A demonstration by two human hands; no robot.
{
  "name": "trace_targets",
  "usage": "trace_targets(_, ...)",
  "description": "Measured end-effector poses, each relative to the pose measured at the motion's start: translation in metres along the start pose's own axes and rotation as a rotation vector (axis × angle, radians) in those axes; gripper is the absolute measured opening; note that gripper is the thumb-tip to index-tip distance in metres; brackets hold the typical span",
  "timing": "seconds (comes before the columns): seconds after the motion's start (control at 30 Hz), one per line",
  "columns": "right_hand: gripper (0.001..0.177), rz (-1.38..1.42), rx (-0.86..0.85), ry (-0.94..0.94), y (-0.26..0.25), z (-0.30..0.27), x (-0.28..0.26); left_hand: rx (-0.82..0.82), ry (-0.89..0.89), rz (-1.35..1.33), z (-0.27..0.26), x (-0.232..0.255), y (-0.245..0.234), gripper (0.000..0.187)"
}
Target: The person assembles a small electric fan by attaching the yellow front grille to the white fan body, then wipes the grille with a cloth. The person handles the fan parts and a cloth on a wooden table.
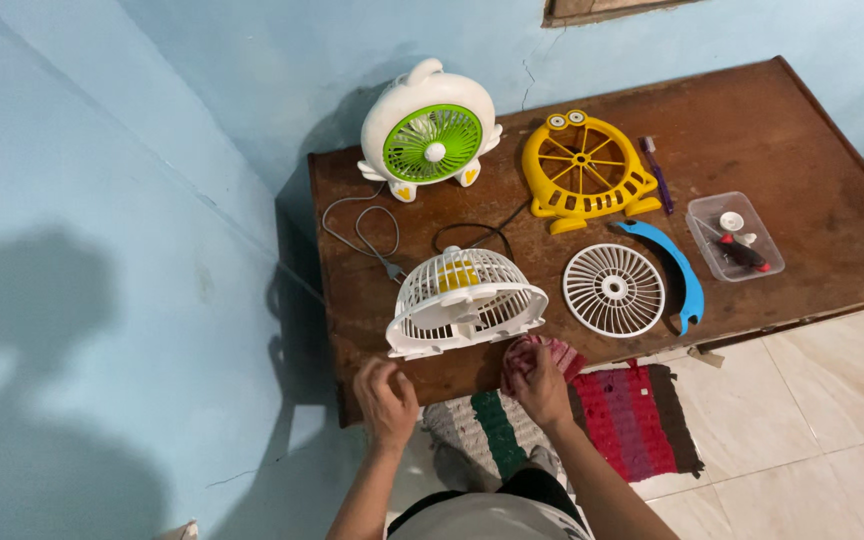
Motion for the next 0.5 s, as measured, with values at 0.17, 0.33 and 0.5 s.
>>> trace_targets(0.17,0.039,-0.204,0.036,-0.073,0.016,0.018,-0.025,-0.498,0.222,-0.036,-0.010,0.039,0.067,0.027)
trace_targets(0.33,0.033,-0.436,0.051,-0.004,0.036,0.034,-0.019,-0.741,0.255,0.033,0.009,0.063,0.119,0.047)
trace_targets(0.5,0.033,-0.391,-0.035,-0.091,0.034,0.030,-0.014,-0.821,0.238,0.056,0.017,0.077,0.139,0.055)
Point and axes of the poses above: each hand's wrist, its own z-axis towards the middle knuckle, its own y-axis out of the palm, x = y × z, the point moved 9 cm from there along z, towards the middle knuckle, and after that the axes turned 15 degrees about -x, right-handed, at the moved point
